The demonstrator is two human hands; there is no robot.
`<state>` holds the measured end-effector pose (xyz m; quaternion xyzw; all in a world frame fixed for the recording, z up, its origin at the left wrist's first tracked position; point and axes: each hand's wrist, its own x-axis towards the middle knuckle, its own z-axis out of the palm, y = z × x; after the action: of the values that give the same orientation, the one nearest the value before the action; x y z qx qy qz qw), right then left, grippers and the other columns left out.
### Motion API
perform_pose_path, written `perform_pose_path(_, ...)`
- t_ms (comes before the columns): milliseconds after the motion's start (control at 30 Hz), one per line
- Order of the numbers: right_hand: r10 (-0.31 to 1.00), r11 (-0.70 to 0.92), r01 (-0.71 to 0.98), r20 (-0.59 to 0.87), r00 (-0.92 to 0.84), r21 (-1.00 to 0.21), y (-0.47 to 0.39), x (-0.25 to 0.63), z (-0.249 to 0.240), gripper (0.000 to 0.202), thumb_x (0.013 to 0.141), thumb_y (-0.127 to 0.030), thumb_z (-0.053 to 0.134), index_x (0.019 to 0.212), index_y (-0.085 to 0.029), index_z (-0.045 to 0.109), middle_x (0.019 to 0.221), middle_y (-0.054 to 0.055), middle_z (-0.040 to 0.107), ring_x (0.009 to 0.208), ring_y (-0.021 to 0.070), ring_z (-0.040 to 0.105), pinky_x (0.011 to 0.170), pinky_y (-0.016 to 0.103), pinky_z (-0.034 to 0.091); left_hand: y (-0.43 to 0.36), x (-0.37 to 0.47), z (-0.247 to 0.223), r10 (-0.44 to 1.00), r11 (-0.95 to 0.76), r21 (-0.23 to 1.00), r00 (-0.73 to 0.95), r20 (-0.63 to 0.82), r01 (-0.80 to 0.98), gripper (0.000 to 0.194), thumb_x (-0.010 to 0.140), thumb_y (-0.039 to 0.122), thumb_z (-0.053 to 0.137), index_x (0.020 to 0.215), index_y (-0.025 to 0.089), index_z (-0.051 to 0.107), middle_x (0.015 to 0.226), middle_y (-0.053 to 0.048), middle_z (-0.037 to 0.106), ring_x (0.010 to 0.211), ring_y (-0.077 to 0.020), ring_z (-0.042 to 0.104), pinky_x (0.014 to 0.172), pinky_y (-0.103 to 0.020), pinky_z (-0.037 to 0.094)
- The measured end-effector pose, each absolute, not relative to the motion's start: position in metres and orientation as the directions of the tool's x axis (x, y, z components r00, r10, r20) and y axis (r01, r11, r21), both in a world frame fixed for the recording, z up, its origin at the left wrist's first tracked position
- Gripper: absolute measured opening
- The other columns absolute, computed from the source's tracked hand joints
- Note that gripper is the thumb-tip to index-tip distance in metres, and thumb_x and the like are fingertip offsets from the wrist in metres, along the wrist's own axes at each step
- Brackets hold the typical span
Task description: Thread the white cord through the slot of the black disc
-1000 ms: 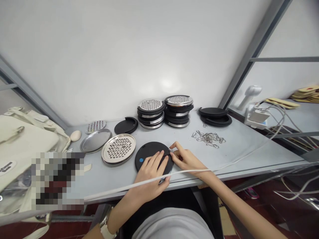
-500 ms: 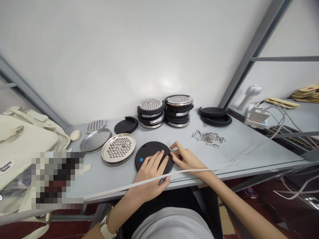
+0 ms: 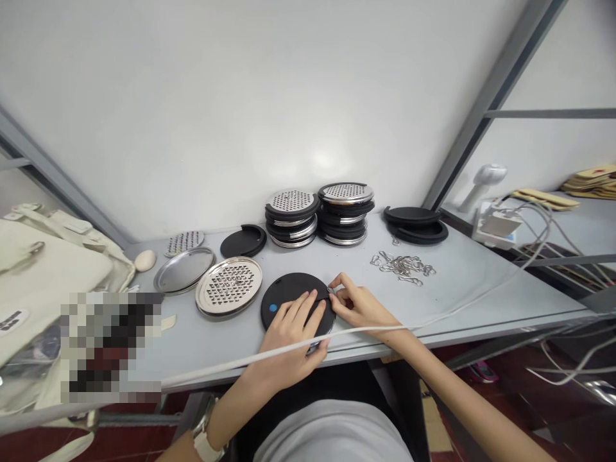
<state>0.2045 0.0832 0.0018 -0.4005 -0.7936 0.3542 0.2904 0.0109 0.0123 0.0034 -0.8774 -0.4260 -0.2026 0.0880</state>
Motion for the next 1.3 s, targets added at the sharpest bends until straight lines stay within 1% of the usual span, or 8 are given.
perform_pose_path(233, 0.856, 0.421, 0.400, 0.211, -0.473, -0.814, 0.0834, 0.2046, 0.0019, 0.014, 0.087, -0.031, 0.046, 0.096, -0.019, 0.044, 0.053, -0.009, 0.039, 0.049, 0.0096, 0.037, 0.053, 0.022, 0.033, 0.0123, 0.0115, 0.0037, 0.709, -0.625, 0.022, 0.555, 0.435, 0.780, 0.052, 0.089, 0.028, 0.049, 0.137, 0.010, 0.043, 0.143, -0.018, 0.039, 0.129, -0.0308, 0.039, 0.099, -0.044, 0.040)
perform_pose_path(333, 0.851, 0.415, 0.387, 0.201, -0.486, -0.823, 0.0823, 0.2051, 0.0028, 0.013, 0.088, -0.032, 0.044, 0.093, -0.020, 0.045, 0.053, -0.009, 0.039, 0.049, 0.0097, 0.037, 0.052, 0.021, 0.032, 0.0123, 0.0120, 0.0037, 0.709, -0.626, 0.023, 0.557, 0.432, 0.779, 0.052, 0.089, 0.028, 0.049, 0.137, 0.010, 0.043, 0.143, -0.018, 0.039, 0.129, -0.0308, 0.039, 0.099, -0.043, 0.040)
perform_pose_path(433, 0.843, 0.418, 0.375, 0.198, -0.500, -0.827, 0.0812, 0.2054, 0.0036, 0.014, 0.091, -0.032, 0.039, 0.093, -0.020, 0.046, 0.058, -0.007, 0.044, 0.052, 0.0103, 0.039, 0.053, 0.022, 0.032, 0.0123, 0.0124, 0.0038, 0.713, -0.623, 0.024, 0.555, 0.429, 0.782, 0.051, 0.089, 0.029, 0.048, 0.136, 0.010, 0.043, 0.143, -0.018, 0.039, 0.129, -0.0305, 0.039, 0.100, -0.043, 0.039)
perform_pose_path(567, 0.857, 0.425, 0.386, 0.226, -0.464, -0.818, 0.0815, 0.2056, 0.0041, 0.016, 0.094, -0.034, 0.036, 0.094, -0.020, 0.045, 0.060, -0.005, 0.047, 0.053, 0.0114, 0.041, 0.055, 0.023, 0.034, 0.0123, 0.0123, 0.0046, 0.710, -0.624, 0.022, 0.555, 0.433, 0.781, 0.051, 0.089, 0.029, 0.048, 0.136, 0.010, 0.043, 0.142, -0.017, 0.040, 0.129, -0.0303, 0.040, 0.099, -0.043, 0.040)
perform_pose_path(700, 0.878, 0.424, 0.404, 0.259, -0.402, -0.811, 0.0824, 0.2056, 0.0047, 0.017, 0.093, -0.036, 0.039, 0.088, -0.021, 0.045, 0.064, -0.003, 0.050, 0.058, 0.0125, 0.046, 0.058, 0.024, 0.038, 0.0123, 0.0119, 0.0049, 0.704, -0.626, 0.022, 0.553, 0.445, 0.779, 0.051, 0.089, 0.029, 0.048, 0.137, 0.011, 0.043, 0.142, -0.017, 0.040, 0.129, -0.0302, 0.040, 0.099, -0.043, 0.040)
perform_pose_path(867, 0.881, 0.433, 0.407, 0.283, -0.379, -0.804, 0.0818, 0.2048, 0.0062, 0.020, 0.092, -0.036, 0.042, 0.080, -0.020, 0.047, 0.066, -0.002, 0.050, 0.061, 0.0124, 0.047, 0.060, 0.024, 0.039, 0.0123, 0.0116, 0.0045, 0.711, -0.625, 0.027, 0.555, 0.432, 0.780, 0.051, 0.090, 0.029, 0.048, 0.137, 0.010, 0.042, 0.143, -0.017, 0.038, 0.130, -0.0302, 0.038, 0.100, -0.043, 0.039)
perform_pose_path(1033, 0.863, 0.474, 0.383, 0.332, -0.380, -0.793, 0.0836, 0.2050, 0.0062, 0.018, 0.091, -0.033, 0.045, 0.080, -0.020, 0.048, 0.071, 0.000, 0.052, 0.065, 0.0131, 0.048, 0.065, 0.025, 0.041, 0.0124, 0.0116, 0.0038, 0.716, -0.621, 0.019, 0.557, 0.420, 0.784, 0.052, 0.090, 0.029, 0.048, 0.138, 0.010, 0.042, 0.144, -0.017, 0.037, 0.130, -0.0299, 0.037, 0.100, -0.043, 0.038)
perform_pose_path(1300, 0.875, 0.439, 0.366, 0.299, -0.381, -0.820, 0.0841, 0.2070, 0.0035, 0.014, 0.091, -0.033, 0.044, 0.083, -0.021, 0.043, 0.070, -0.002, 0.051, 0.063, 0.0125, 0.050, 0.063, 0.025, 0.041, 0.0123, 0.0119, 0.0040, 0.717, -0.619, 0.021, 0.554, 0.424, 0.785, 0.051, 0.090, 0.029, 0.047, 0.138, 0.010, 0.042, 0.144, -0.016, 0.037, 0.130, -0.0299, 0.038, 0.101, -0.043, 0.038)
